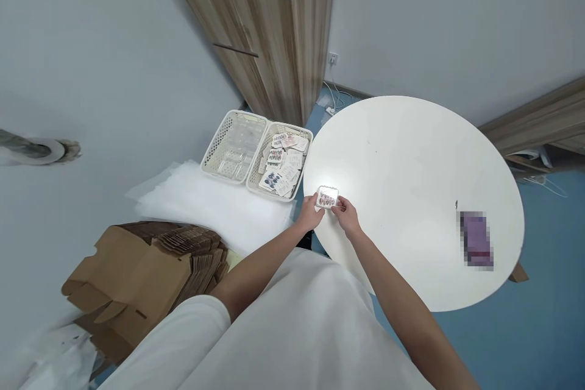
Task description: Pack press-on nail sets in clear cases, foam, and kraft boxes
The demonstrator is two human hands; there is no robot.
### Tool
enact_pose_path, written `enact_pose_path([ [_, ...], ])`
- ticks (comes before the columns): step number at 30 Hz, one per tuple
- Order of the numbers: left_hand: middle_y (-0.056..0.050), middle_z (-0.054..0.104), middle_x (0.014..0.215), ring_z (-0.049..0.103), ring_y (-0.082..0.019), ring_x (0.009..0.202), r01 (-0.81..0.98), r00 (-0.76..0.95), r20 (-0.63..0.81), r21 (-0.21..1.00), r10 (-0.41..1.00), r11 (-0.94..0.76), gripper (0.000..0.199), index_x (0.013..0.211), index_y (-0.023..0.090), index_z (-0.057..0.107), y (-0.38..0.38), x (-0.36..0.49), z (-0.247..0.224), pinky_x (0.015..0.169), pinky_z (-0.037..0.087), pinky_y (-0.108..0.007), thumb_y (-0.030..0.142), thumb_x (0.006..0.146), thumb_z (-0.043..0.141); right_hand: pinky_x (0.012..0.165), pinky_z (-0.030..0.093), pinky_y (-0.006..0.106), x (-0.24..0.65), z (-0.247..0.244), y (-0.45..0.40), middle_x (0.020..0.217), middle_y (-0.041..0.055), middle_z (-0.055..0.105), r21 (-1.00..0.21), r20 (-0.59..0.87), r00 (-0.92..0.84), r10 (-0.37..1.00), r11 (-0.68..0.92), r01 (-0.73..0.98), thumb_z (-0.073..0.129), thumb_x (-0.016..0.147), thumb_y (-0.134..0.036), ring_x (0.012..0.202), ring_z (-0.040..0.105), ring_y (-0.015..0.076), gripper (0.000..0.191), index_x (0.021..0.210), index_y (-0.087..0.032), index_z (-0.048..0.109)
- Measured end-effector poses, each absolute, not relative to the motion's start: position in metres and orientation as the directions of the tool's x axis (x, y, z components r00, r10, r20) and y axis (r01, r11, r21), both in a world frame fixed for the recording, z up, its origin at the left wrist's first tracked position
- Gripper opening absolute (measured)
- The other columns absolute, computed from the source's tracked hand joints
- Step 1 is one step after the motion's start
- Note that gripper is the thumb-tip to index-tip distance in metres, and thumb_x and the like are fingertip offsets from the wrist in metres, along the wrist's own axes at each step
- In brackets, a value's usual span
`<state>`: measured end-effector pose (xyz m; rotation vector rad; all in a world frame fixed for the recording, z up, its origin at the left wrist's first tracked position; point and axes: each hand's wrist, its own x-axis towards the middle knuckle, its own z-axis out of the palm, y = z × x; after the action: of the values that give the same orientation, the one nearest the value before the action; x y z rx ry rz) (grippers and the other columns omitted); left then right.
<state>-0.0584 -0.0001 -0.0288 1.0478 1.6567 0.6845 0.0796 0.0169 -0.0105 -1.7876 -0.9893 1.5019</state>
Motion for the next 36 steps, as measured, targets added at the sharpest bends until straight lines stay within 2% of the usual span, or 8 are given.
enact_pose_path([
  [8, -0.011, 0.038, 0.125, 0.042, -0.023, 0.113, 0.176, -0.094, -0.482, 0.853, 0.871, 0.491, 0.061, 0.126, 0.020, 0.039, 0.006, -0.070, -0.034, 0.089, 0.036, -0.031, 0.022, 0.068, 0.059, 0.069, 0.047, 0.031, 0.074, -0.018, 0.026, 0.093, 0.0028, 0.057, -0.804, -0.574, 0.084, 0.814, -0.580, 0.128, 0.064, 0.057, -0.030, 0.072, 0.054, 0.0148, 0.054, 0.109, -0.022, 0.055],
  [13, -0.012, 0.036, 0.127, 0.044, -0.022, 0.110, 0.099, -0.090, -0.568, 0.812, 0.818, 0.575, 0.062, 0.126, 0.021, 0.036, -0.006, -0.074, -0.027, 0.079, 0.043, -0.028, 0.025, 0.069, 0.059, 0.067, 0.050, 0.031, 0.080, -0.017, 0.013, 0.099, 0.0034, 0.056, -0.758, -0.644, 0.114, 0.756, -0.651, 0.041, 0.065, 0.059, -0.033, 0.076, 0.059, 0.0163, 0.053, 0.110, -0.025, 0.052],
  [17, -0.013, 0.037, 0.125, 0.047, -0.021, 0.109, 0.052, -0.045, -0.581, 0.811, 0.813, 0.583, 0.057, 0.125, 0.019, 0.037, -0.006, -0.074, -0.025, 0.074, 0.046, -0.027, 0.021, 0.072, 0.056, 0.074, 0.051, 0.034, 0.077, -0.017, 0.007, 0.102, 0.0043, 0.057, -0.744, -0.667, 0.105, 0.738, -0.667, -0.039, 0.067, 0.058, -0.032, 0.082, 0.061, 0.0189, 0.050, 0.106, -0.024, 0.054],
  [21, -0.013, 0.037, 0.127, 0.046, -0.022, 0.111, 0.000, -0.035, -0.578, 0.816, 0.816, 0.578, 0.051, 0.120, 0.019, 0.043, 0.003, -0.074, -0.026, 0.077, 0.045, -0.027, 0.017, 0.070, 0.057, 0.081, 0.049, 0.036, 0.071, -0.019, 0.013, 0.104, 0.0052, 0.059, -0.751, -0.660, 0.103, 0.744, -0.659, -0.046, 0.068, 0.058, -0.031, 0.093, 0.058, 0.0206, 0.048, 0.104, -0.022, 0.056],
  [29, -0.013, 0.032, 0.134, 0.040, -0.024, 0.119, -0.059, -0.035, -0.585, 0.811, 0.811, 0.582, 0.056, 0.124, 0.019, 0.039, 0.019, -0.076, -0.024, 0.087, 0.042, -0.030, 0.015, 0.071, 0.057, 0.084, 0.046, 0.034, 0.066, -0.017, 0.030, 0.112, 0.0058, 0.057, -0.760, -0.649, 0.099, 0.754, -0.649, -0.035, 0.068, 0.058, -0.031, 0.101, 0.054, 0.0202, 0.051, 0.106, -0.022, 0.055],
  [36, -0.014, 0.031, 0.136, 0.038, -0.023, 0.121, -0.046, -0.067, -0.573, 0.820, 0.817, 0.571, 0.060, 0.127, 0.019, 0.034, 0.016, -0.074, -0.019, 0.094, 0.037, -0.034, 0.015, 0.072, 0.057, 0.079, 0.048, 0.033, 0.071, -0.018, 0.027, 0.113, 0.0062, 0.056, -0.765, -0.641, 0.105, 0.761, -0.644, -0.006, 0.067, 0.059, -0.033, 0.094, 0.057, 0.0194, 0.052, 0.109, -0.024, 0.054],
])
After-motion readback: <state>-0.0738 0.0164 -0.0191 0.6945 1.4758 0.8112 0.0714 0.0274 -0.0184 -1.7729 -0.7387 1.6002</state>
